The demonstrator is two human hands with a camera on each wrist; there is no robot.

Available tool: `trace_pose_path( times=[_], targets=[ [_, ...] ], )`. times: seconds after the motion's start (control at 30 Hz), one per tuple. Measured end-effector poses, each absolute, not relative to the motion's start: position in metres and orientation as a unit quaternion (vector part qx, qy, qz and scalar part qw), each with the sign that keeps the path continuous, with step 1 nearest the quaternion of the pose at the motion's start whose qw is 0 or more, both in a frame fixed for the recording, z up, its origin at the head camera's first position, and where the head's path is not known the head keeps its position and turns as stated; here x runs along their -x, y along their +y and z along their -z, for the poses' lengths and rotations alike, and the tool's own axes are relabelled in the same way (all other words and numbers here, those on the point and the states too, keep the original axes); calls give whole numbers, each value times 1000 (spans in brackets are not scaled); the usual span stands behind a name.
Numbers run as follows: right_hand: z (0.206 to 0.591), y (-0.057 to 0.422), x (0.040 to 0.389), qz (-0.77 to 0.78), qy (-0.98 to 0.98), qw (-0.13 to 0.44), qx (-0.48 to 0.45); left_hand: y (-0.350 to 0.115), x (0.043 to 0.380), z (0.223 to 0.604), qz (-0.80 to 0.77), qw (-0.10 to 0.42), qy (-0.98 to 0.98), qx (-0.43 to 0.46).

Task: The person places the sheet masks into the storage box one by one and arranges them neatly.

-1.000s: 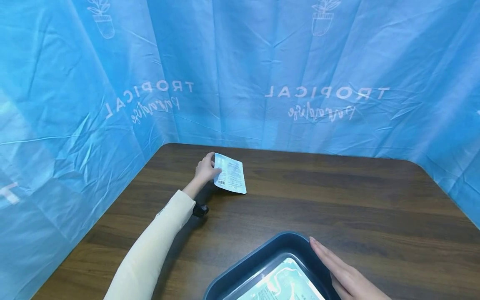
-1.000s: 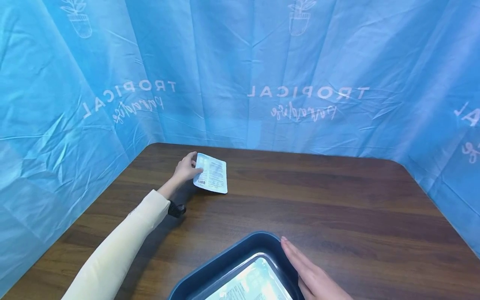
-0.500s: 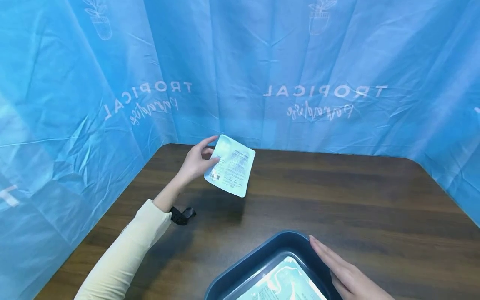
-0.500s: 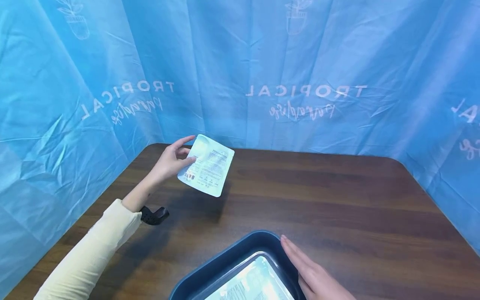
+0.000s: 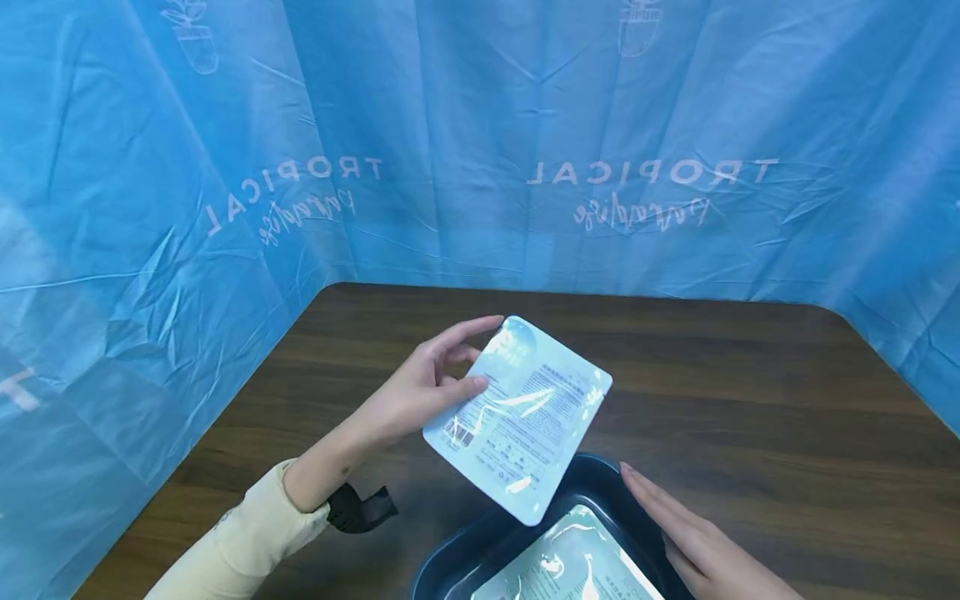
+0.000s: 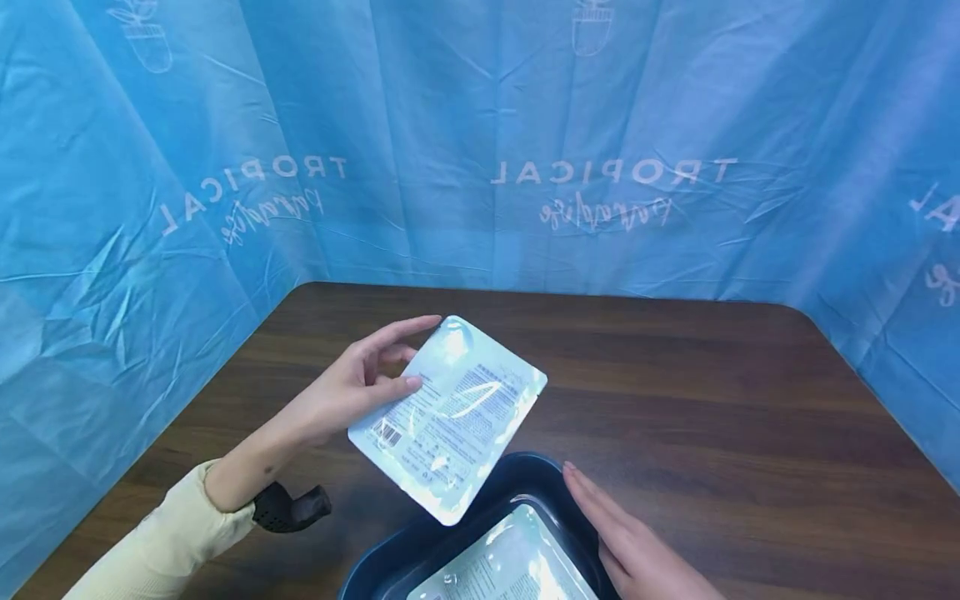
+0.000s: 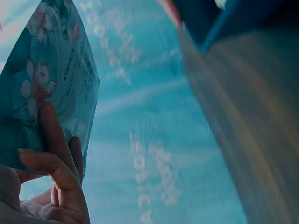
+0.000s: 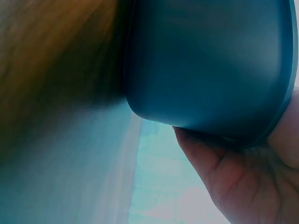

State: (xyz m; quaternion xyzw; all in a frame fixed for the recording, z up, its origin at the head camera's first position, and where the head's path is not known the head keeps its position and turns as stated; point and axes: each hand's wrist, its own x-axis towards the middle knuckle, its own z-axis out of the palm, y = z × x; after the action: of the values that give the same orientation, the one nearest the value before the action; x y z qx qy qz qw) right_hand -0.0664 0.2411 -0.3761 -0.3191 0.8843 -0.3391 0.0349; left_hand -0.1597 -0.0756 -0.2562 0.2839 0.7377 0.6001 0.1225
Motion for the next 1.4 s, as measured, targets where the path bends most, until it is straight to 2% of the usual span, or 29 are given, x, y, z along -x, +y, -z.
trace_pose_path(
  times=[0.13,0.3,0.6,0.87,1.1,1.4],
  targets=[
    [377,243,68,339,891,64,295,-69,140,263,-599,188,723,-289],
    [379,242,67,321,896,22,305,-59,121,280,-587,241,714,-296],
    [384,237,67,290,878,-97,369,-46,105,317,-529,242,735,-349],
    [388,237,70,270,876,-119,382,-36,97,339,-453,246,764,-389],
    [387,239,70,283,886,-63,362,-30,93,343,-356,194,814,-416],
    [388,237,71,277,876,-104,382,-27,94,347,-221,110,855,-456]
  ],
)
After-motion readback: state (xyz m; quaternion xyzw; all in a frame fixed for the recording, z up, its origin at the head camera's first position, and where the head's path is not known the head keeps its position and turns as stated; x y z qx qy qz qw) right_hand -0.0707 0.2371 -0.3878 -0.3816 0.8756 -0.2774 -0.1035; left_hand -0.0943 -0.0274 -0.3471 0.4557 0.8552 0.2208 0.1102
